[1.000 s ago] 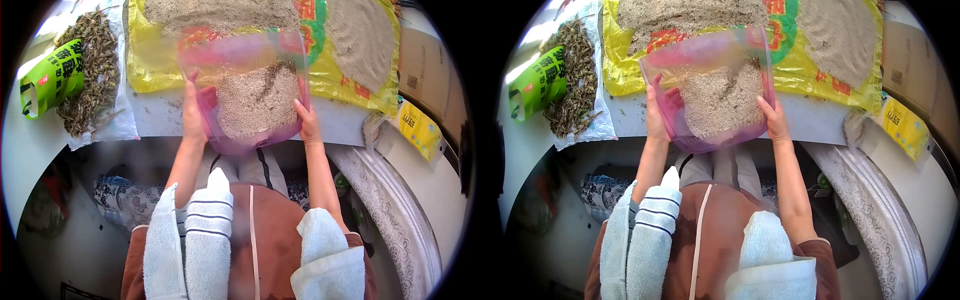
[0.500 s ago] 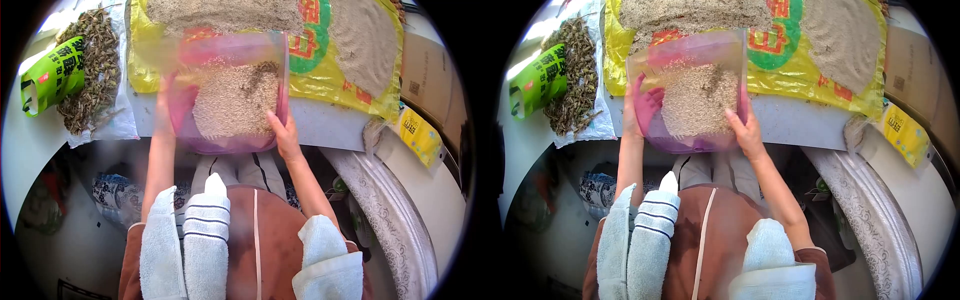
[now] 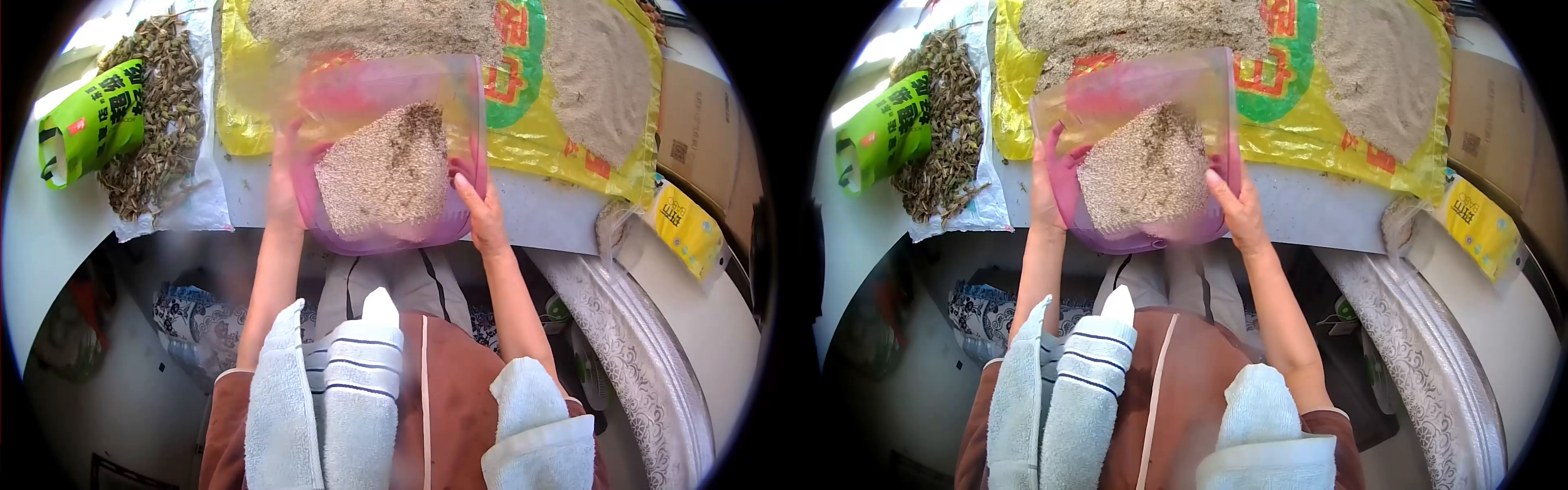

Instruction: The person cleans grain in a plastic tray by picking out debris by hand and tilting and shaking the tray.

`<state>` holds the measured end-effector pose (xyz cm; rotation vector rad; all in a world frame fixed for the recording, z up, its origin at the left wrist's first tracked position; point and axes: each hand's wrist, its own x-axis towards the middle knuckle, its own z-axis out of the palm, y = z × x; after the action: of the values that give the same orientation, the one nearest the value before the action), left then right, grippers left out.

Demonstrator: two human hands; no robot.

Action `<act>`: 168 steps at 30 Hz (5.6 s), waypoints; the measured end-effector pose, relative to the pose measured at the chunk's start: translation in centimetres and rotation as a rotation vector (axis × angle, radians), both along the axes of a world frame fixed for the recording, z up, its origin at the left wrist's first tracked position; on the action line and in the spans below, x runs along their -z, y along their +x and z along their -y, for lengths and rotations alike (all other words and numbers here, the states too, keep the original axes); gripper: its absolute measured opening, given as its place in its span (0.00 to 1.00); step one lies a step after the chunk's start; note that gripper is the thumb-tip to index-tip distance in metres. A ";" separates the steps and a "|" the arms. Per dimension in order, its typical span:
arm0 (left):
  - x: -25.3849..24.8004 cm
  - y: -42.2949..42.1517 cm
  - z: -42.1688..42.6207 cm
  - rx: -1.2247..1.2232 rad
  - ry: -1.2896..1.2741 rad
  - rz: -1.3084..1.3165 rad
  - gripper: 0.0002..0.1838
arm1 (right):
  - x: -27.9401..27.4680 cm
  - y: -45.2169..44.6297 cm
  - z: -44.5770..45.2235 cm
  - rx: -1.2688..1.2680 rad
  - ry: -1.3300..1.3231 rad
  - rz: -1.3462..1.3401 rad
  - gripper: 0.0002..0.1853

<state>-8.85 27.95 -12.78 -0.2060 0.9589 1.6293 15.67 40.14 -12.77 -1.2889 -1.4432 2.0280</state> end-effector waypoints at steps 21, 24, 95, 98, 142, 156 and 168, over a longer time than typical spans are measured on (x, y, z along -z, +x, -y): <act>0.5 1.6 0.5 0.011 -0.123 -0.123 0.34 | -1.1 1.1 -0.1 -0.006 0.037 -0.041 0.35; -1.6 0.2 0.4 0.006 -0.176 -0.087 0.33 | -1.0 -0.1 1.4 0.023 -0.042 -0.063 0.36; -3.7 5.8 5.9 -0.104 -0.122 0.015 0.24 | -2.4 1.9 -5.6 -0.067 -0.203 -0.120 0.40; -5.4 6.8 5.4 -0.168 -0.109 0.086 0.25 | -4.1 3.2 -1.5 0.238 -0.168 -0.292 0.43; -19.8 4.2 -3.7 0.486 0.240 -2.285 0.08 | -19.0 9.3 3.2 0.223 -0.515 -0.541 0.21; -19.7 3.5 -1.1 0.546 0.193 -2.377 0.13 | -18.0 9.2 2.9 0.152 -0.472 -0.454 0.28; -20.2 4.2 1.7 0.592 0.135 -2.186 0.09 | -17.7 9.1 3.0 0.148 -0.516 -0.490 0.29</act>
<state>-4.69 26.23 7.41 2.1231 2.0136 0.7780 24.80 37.16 4.89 -0.9199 -0.6125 2.4693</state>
